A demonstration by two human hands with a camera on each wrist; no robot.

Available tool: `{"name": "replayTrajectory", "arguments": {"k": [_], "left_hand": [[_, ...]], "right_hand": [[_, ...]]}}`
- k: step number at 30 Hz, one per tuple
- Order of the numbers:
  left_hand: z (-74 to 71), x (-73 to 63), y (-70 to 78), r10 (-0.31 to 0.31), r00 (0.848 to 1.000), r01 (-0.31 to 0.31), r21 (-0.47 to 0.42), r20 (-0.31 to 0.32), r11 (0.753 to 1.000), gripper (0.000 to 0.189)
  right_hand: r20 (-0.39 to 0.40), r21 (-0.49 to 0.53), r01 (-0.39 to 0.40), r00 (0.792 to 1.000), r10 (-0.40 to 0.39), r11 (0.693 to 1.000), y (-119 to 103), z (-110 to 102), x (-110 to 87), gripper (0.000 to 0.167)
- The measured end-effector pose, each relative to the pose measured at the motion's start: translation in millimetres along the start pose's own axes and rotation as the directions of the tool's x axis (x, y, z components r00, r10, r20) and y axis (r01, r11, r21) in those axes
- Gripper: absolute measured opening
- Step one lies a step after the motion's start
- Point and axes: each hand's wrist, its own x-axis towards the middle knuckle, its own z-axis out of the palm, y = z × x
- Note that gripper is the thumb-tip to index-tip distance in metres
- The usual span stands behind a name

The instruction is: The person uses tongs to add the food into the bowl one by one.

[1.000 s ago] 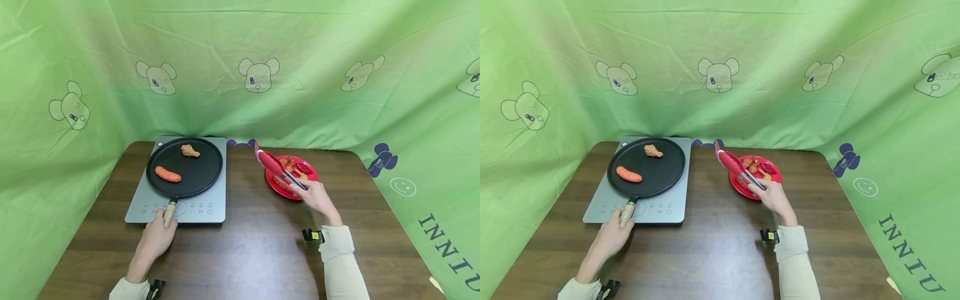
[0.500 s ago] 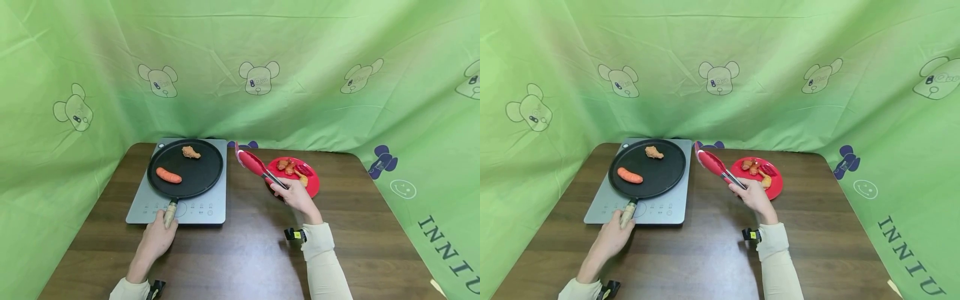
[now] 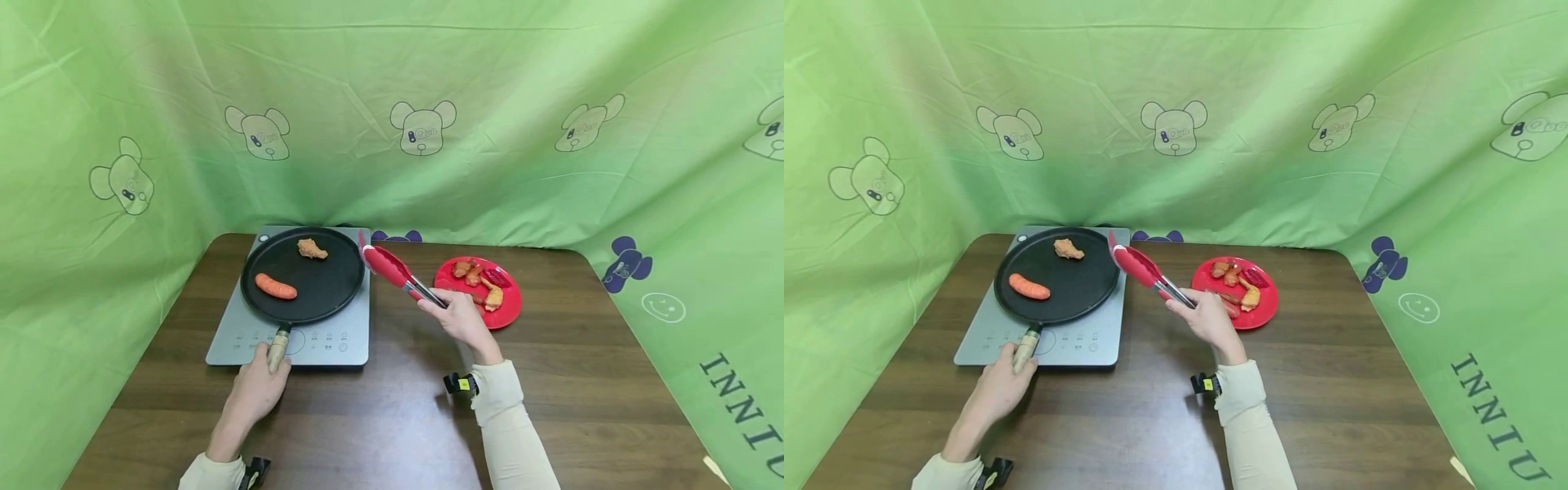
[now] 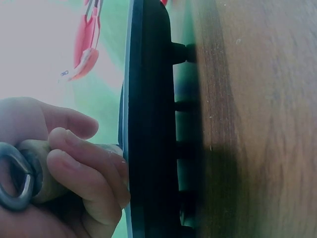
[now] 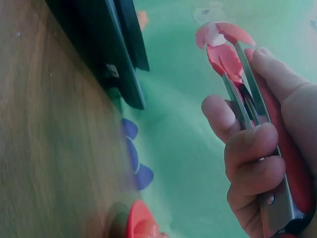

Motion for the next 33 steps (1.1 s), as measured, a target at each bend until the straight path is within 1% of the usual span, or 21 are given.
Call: {"name": "replayTrajectory", "arguments": {"k": [6,11,17,24,30,33], "left_hand": [[-0.6,0.4,0.3,0.002,1.0,-0.002,-0.001,0.001,1.0,0.042],[-1.1,0.3,0.9,0.004,1.0,-0.004,-0.002,0.0,1.0,0.043],[-0.6,-0.5,0.8,0.002,1.0,-0.002,-0.007,0.002,1.0,0.042],[-0.2,-0.3,1.7,-0.008,1.0,0.008,-0.008,0.005,1.0,0.044],[-0.4,-0.4,1.5,-0.013,1.0,0.013,-0.004,0.003,1.0,0.044],[-0.5,-1.1,1.8,-0.014,1.0,0.014,-0.005,0.008,1.0,0.044]], "right_hand": [[0.01,-0.039,0.037,0.999,-0.036,0.999,-8.0,9.5,4.0,0.028],[0.008,-0.027,0.046,0.999,-0.046,0.999,-15.2,15.0,7.3,0.031],[0.025,-0.013,0.017,1.0,-0.016,1.0,-23.0,22.7,11.9,0.031],[0.032,-0.028,0.043,0.999,-0.043,0.999,-29.8,30.0,20.0,0.023],[0.077,-0.051,0.056,0.996,-0.052,0.997,-39.6,33.1,28.4,0.025],[0.086,-0.073,0.058,0.995,-0.051,0.996,-43.2,35.3,31.8,0.027]]}}
